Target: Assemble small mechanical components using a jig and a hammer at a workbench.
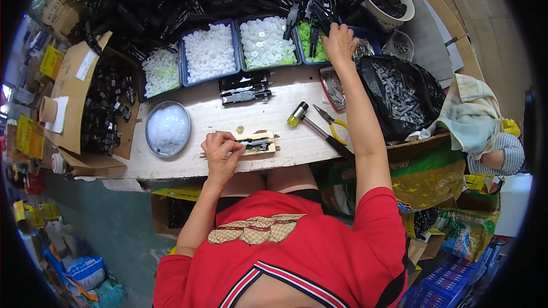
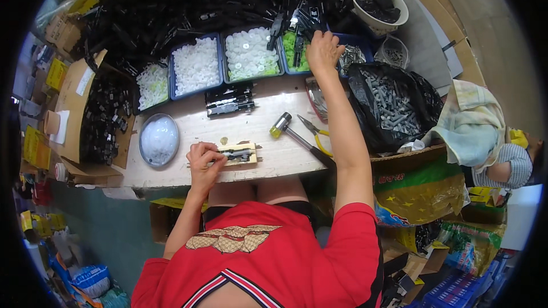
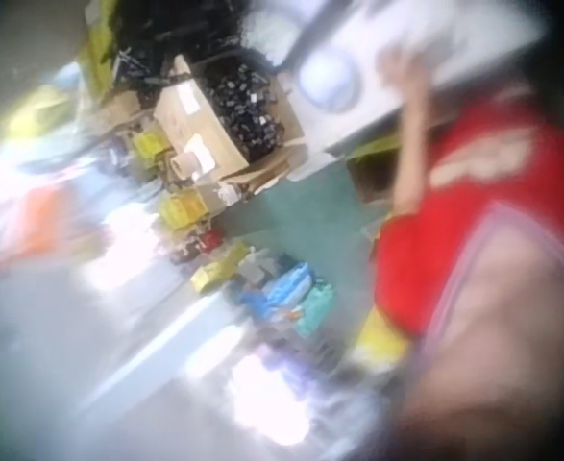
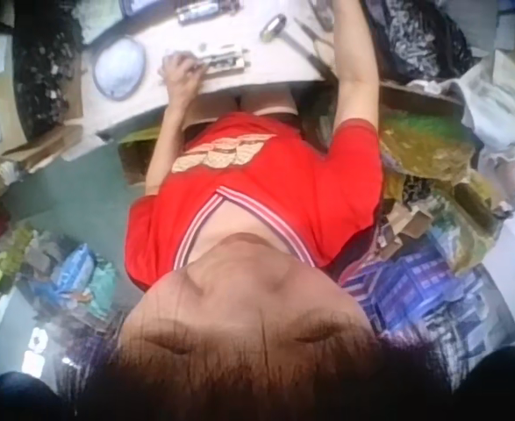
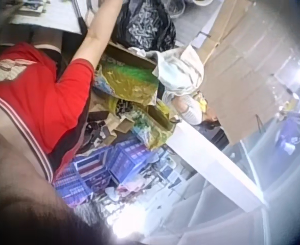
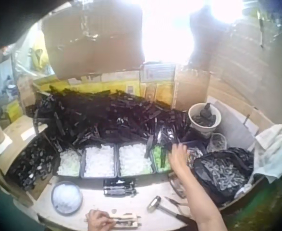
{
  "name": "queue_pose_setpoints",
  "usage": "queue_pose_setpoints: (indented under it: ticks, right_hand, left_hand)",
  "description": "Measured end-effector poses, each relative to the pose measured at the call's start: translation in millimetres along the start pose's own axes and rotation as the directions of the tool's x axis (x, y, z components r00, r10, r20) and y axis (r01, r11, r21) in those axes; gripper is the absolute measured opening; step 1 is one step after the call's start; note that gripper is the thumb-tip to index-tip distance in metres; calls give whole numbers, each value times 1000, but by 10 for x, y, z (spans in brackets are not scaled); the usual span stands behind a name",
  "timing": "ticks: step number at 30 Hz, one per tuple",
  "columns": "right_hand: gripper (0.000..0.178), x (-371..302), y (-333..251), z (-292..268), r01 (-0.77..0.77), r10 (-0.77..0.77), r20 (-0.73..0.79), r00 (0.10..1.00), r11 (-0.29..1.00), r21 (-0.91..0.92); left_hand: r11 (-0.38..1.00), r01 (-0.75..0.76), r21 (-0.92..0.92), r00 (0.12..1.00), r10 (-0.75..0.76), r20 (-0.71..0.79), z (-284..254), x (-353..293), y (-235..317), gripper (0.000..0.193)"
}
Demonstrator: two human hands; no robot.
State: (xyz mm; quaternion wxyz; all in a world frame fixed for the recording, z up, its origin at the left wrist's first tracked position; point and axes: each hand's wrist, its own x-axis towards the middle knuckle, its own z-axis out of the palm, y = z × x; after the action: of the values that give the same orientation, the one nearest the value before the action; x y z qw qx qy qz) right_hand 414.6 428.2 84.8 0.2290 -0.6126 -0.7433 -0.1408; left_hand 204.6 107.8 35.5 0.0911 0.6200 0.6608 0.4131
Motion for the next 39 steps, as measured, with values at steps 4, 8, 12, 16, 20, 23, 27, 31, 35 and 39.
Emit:
queue_pose_setpoints:
  ticks: [4, 8, 12, 16, 20, 23, 27, 31, 35, 39]
  right_hand:
    - [23, -8, 43, 82, 61, -58, -34, 998, 994, 94]
    - [21, -101, 37, -157, 183, -108, -178, 978, 852, 491]
    - [19, -683, -241, -884, -202, -422, 379, 824, 407, 891]
    - [19, -1181, -549, -1253, 78, -842, 256, 474, 330, 941]
    - [37, -1525, -795, -1266, -367, -622, 397, 675, 184, 912]
    - [38, -1828, -985, -1140, -594, -317, 538, 781, -114, 796]
    - [29, -2133, -1127, -1077, -300, -207, 356, 911, 259, 918]
    - [31, -2062, -1129, -1117, 58, -406, 144, 903, 445, 894]
    - [35, -2026, -1192, -1041, 453, -663, 34, 748, 547, 704]
    - [37, -2099, -1309, -907, 548, -740, 35, 671, 527, 649]
  left_hand:
    - [1000, -9, 16, 1000, 9, -5, -8, -44, 1, 8]
    - [997, -42, 70, 999, 42, -7, -8, 21, -16, 10]
    - [998, -59, 19, 993, 60, -103, -177, 138, 248, 28]
    - [952, 51, -301, 996, -27, 84, -296, 93, 450, 35]
    - [871, 248, -424, 954, -143, 265, -138, -139, 477, 18]
    - [813, 336, -475, 942, -282, 183, 33, -251, 635, 18]
    - [864, 242, -441, 970, -216, 109, 286, -352, 592, 26]
    - [890, 168, -424, 985, -134, 109, 205, -356, 557, 22]
    - [880, 212, -424, 974, -223, 23, -111, -360, 459, 20]
    - [982, 148, -116, 971, -166, -171, -390, -270, 94, 37]
